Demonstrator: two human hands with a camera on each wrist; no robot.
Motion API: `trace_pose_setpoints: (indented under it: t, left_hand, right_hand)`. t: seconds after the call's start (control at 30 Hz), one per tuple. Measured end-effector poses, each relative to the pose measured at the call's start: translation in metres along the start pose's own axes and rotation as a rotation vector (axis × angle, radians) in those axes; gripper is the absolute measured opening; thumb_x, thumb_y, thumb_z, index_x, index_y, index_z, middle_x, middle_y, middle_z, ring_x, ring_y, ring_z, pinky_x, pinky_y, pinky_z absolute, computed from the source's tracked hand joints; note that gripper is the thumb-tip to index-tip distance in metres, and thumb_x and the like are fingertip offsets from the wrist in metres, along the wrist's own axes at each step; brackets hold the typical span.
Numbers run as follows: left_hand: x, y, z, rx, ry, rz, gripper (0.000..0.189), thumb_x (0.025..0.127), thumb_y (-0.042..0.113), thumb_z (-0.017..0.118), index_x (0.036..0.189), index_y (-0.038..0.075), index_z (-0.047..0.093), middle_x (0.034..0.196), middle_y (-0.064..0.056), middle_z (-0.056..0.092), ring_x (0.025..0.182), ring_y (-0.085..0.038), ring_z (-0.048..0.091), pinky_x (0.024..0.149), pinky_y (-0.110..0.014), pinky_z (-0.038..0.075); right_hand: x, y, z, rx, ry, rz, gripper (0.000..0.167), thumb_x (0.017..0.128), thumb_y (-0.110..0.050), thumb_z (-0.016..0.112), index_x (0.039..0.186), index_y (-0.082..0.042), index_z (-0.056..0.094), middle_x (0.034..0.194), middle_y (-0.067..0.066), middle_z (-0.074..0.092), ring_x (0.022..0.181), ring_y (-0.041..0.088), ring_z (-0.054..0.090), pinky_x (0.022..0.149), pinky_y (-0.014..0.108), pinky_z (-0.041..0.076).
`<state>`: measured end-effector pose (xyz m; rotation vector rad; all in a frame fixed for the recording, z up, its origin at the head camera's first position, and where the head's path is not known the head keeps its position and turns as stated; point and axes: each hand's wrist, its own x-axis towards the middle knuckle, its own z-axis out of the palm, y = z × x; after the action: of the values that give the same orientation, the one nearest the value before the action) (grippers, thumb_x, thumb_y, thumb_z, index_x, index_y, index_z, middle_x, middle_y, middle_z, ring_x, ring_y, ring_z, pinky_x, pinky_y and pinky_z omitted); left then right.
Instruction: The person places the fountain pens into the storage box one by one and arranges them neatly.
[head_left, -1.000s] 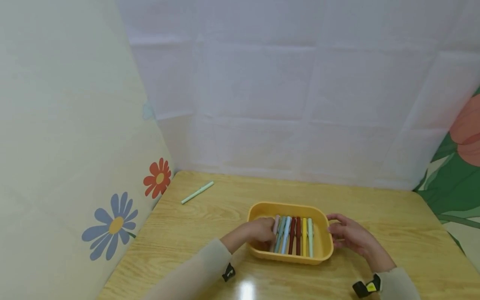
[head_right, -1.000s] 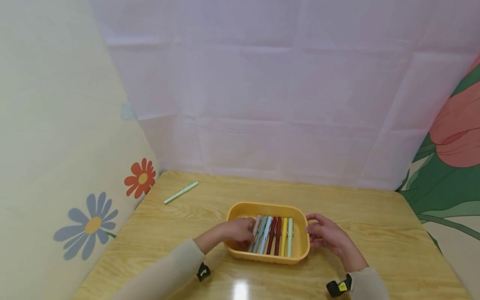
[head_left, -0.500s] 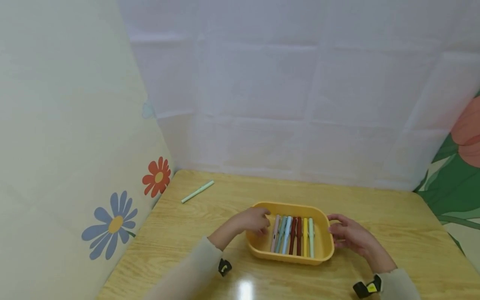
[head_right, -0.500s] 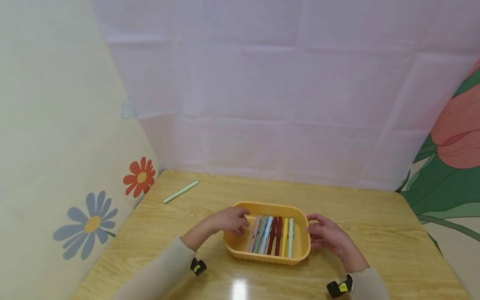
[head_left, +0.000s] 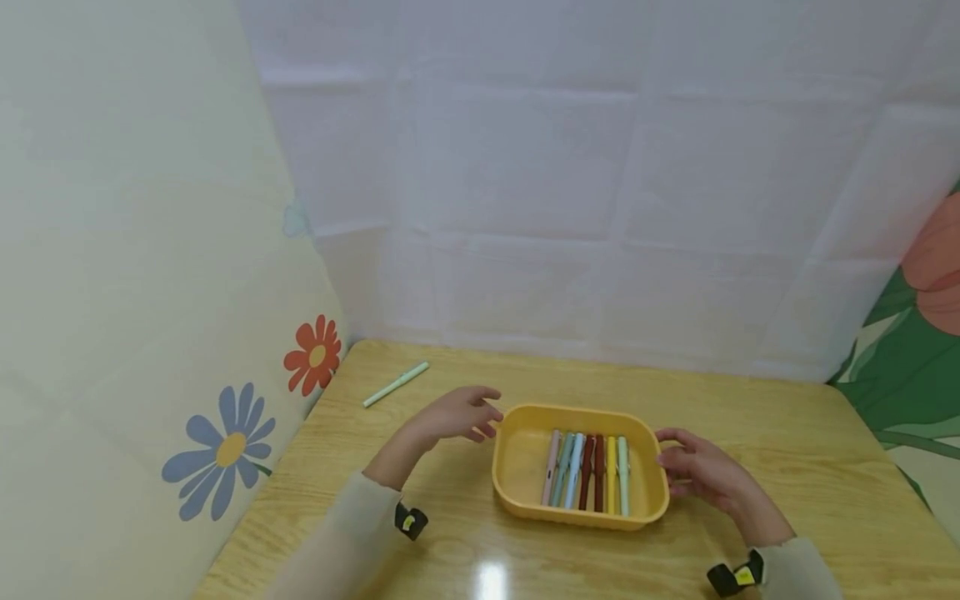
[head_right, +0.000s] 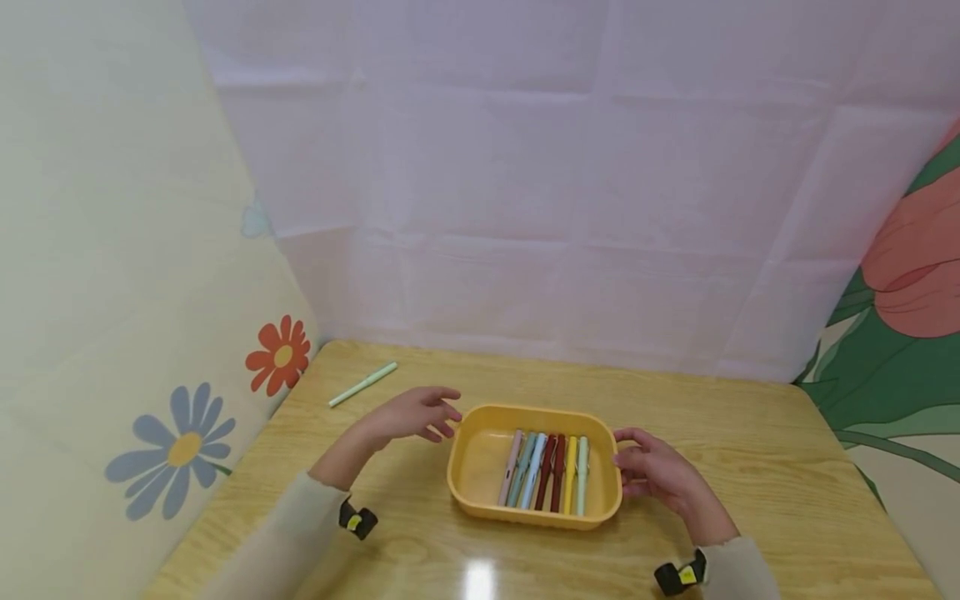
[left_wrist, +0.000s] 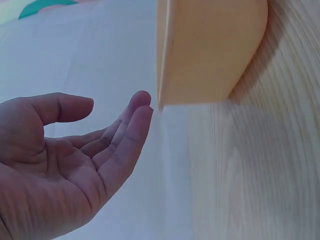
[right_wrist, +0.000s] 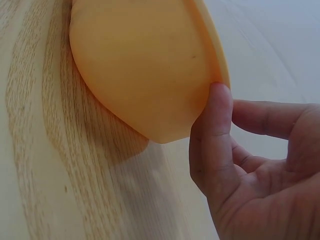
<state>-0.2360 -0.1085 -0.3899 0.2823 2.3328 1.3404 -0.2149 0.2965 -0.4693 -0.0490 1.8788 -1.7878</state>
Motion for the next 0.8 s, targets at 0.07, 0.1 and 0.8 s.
trace_pose_setpoints:
  t: [0.07,0.1,0.8]
  left_hand:
    - [-0.002,-0.004,-0.007,0.015,0.028,-0.005,0.050,0.104,0.015,0.051,0.148,-0.007,0.041,0.127,-0.025,0.065,0.098,-0.027,0.071,0.086,-0.040,0.060]
    - [-0.003,-0.006,-0.010,0.024,0.045,-0.006,0.051,0.104,0.015,0.052,0.149,-0.006,0.041,0.127,-0.025,0.065,0.098,-0.027,0.070,0.086,-0.041,0.060]
    - [-0.003,-0.050,-0.064,0.555,0.512,-0.065,0.055,0.100,0.017,0.052,0.151,-0.001,0.041,0.146,-0.027,0.051,0.127,-0.047,0.053,0.096,-0.058,0.050]
  right_hand:
    - [0.000,0.000,0.000,0.002,-0.004,-0.002,0.055,0.099,-0.012,0.059,0.145,0.005,0.033,0.094,0.003,0.065,0.081,0.014,0.062,0.065,0.027,0.059]
    - [0.000,0.000,0.000,0.001,-0.005,-0.003,0.055,0.099,-0.012,0.059,0.145,0.005,0.033,0.094,0.003,0.065,0.081,0.014,0.062,0.065,0.027,0.059]
    - [0.002,0.001,0.001,-0.017,0.016,0.009,0.058,0.098,-0.013,0.060,0.146,0.005,0.033,0.095,0.004,0.066,0.083,0.015,0.063,0.067,0.030,0.060]
